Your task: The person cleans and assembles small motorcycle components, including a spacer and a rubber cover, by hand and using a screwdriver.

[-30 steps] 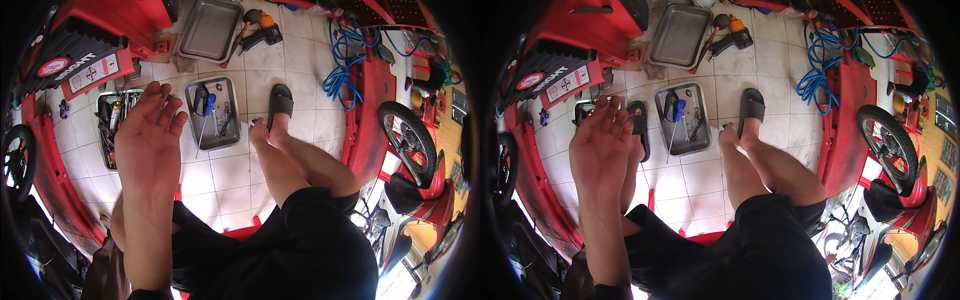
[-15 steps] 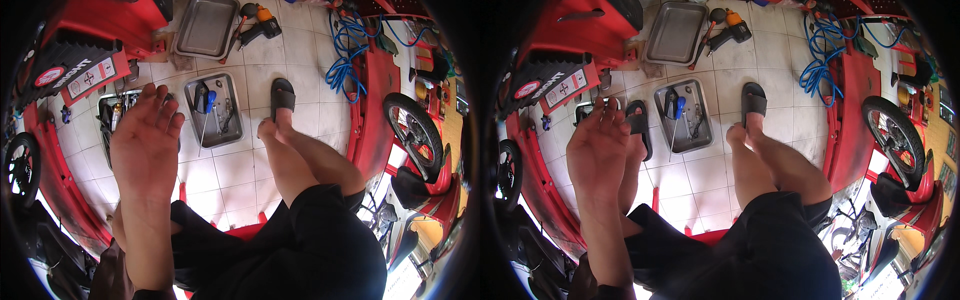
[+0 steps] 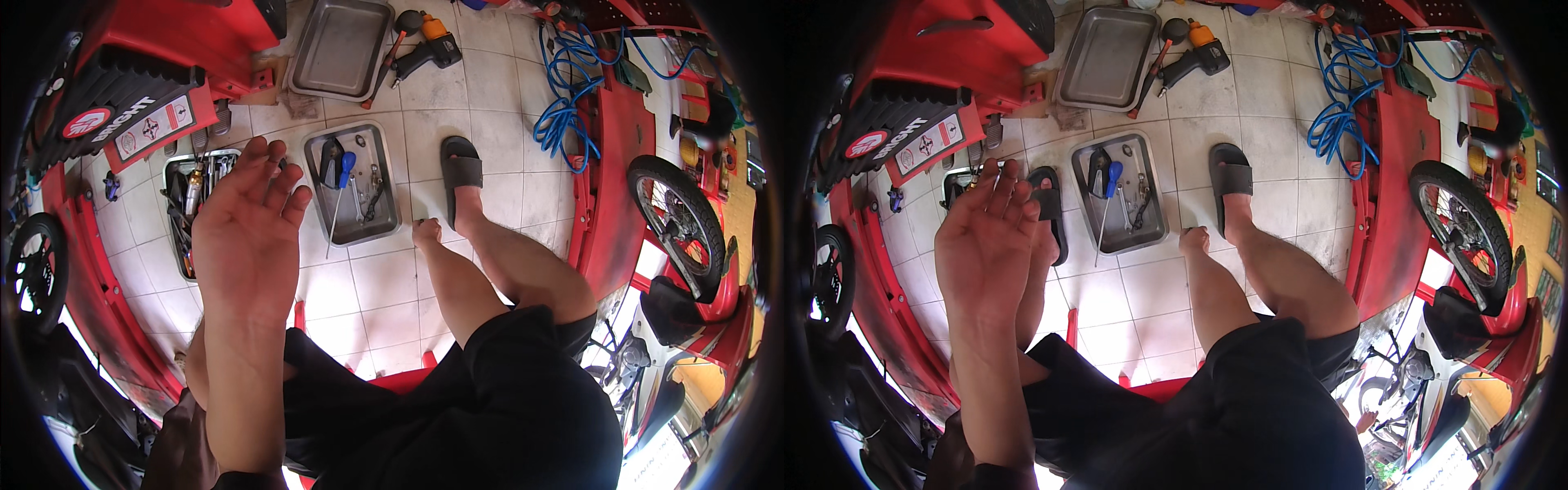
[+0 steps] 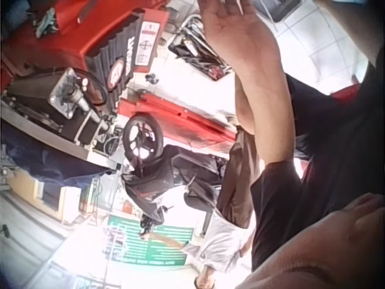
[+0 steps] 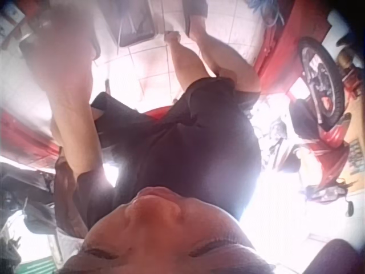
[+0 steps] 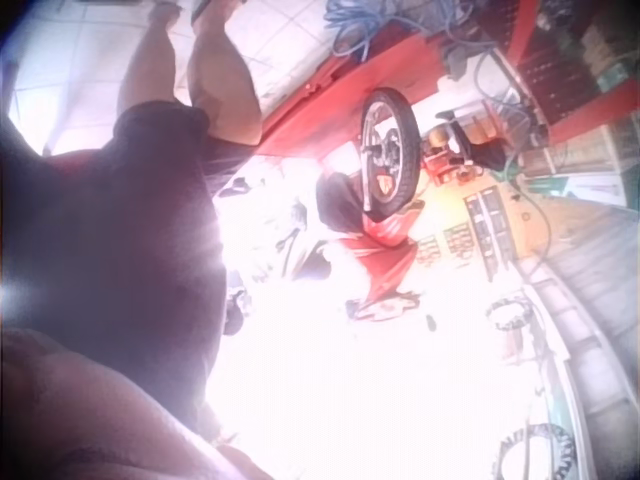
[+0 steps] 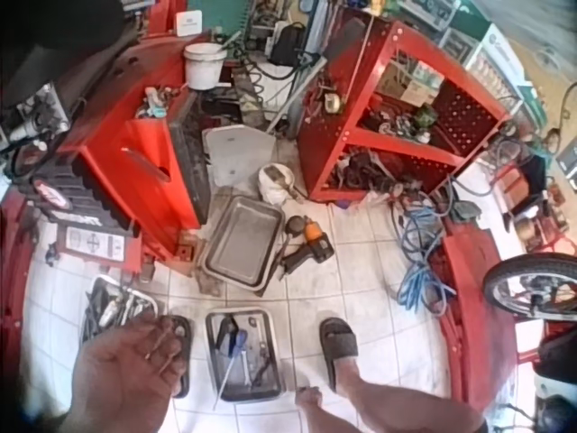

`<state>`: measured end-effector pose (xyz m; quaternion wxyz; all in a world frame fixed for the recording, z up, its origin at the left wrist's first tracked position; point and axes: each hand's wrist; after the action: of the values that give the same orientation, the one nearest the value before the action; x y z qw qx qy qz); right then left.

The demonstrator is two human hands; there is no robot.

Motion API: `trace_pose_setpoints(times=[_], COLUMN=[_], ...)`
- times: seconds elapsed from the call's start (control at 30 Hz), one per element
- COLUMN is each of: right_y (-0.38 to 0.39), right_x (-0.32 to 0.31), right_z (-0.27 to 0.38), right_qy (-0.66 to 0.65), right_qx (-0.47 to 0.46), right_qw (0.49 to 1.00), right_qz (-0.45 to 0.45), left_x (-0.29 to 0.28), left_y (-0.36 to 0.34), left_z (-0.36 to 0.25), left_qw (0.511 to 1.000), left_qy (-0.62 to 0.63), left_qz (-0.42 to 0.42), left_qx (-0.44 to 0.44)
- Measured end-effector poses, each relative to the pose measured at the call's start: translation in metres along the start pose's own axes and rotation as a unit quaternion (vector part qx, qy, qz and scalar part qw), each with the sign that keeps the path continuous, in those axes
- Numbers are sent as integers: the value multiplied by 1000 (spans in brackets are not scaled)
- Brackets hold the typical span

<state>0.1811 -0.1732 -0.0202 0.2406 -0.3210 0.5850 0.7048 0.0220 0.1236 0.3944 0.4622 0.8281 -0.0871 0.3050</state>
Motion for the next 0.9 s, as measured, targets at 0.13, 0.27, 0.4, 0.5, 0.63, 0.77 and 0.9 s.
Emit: trace_pose_setpoints(times=[0.13,0.27,0.4,0.5,0.63,0.77,0.9], right_y=[-15,18,68,111,188,228,245], right_x=[0,-56,-144,-222,-311,-332,-335], right_z=[4,80,173,234,272,261,247], right_qy=[-307,-766,-766,-681,-520,-409,-432], right_qx=[97,70,-37,-157,-323,-442,-371], right_qw=[944,552,457,536,677,744,771], right_qz=[76,322,450,473,408,289,286], left_x=[6,1,6,3,19,25,19], left_y=[-1,1,-3,-7,2,8,15], left_z=[0,0,11,15,24,29,37], left_qw=[1000,1000,995,959,925,931,947], left_qy=[13,-3,-95,-247,-320,-293,-264], left_qz=[11,-13,3,7,38,121,126], left_qx=[-12,12,17,135,200,182,131])
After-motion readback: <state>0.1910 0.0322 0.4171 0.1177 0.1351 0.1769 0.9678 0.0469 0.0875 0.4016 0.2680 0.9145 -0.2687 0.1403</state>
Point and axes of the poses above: each hand's wrist, its own y-axis away from the middle knuckle, its own x-axis out of the palm, z = x × y, and after that the axes turned 6 degrees about -x, right-handed
